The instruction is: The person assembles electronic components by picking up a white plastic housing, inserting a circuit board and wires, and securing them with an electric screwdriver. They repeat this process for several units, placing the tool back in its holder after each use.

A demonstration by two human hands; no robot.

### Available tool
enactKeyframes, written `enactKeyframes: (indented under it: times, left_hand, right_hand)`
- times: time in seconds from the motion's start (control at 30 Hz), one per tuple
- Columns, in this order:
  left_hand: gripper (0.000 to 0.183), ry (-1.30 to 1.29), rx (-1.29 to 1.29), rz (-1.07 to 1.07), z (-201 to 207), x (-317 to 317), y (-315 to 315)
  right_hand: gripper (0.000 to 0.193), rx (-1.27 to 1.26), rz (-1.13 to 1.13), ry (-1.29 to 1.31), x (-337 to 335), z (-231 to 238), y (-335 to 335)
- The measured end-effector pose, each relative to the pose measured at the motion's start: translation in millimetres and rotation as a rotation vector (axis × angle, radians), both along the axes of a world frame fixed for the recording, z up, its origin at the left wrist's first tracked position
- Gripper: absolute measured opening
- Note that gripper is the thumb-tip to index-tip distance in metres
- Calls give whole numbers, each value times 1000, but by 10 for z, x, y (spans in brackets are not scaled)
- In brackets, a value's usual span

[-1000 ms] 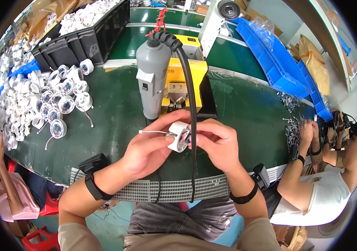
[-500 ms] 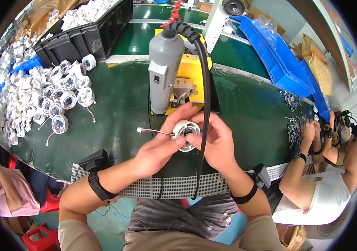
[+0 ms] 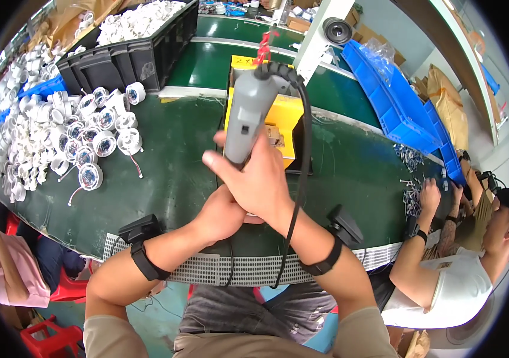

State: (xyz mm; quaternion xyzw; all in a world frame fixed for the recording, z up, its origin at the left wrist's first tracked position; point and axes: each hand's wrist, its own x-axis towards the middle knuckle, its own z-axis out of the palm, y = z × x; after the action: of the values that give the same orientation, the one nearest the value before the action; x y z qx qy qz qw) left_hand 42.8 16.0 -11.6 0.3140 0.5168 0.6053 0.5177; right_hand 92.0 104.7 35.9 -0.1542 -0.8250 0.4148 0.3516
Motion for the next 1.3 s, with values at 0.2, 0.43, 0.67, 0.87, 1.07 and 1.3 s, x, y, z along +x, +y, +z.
enactKeyframes:
  times: [0.2,0.43,0.67,0.87,1.07,1.3]
  left_hand:
    - [34,-67,-117,72,-76,27,74]
    - [29,-110,-165,77,-17,-21,38]
    - [28,-100,-175,93,-23,-21,49]
    - [27,-150,-179,89,-24,-19,63]
    - [24,-158,-178,123,-59,-38,54]
    - [19,-157,-191,118,0,-44,70]
  right_hand:
    - [50,-142,-32,700,-36,192,85]
    - [31,-272,-99,678,-119,221,404]
    - [27,-253,-104,678,-182,239,384]
    - [25,-184,-97,616,-163,199,391]
    - [32,-373,15,593,53,209,156]
    - [37,-417,54,546,283,48,4]
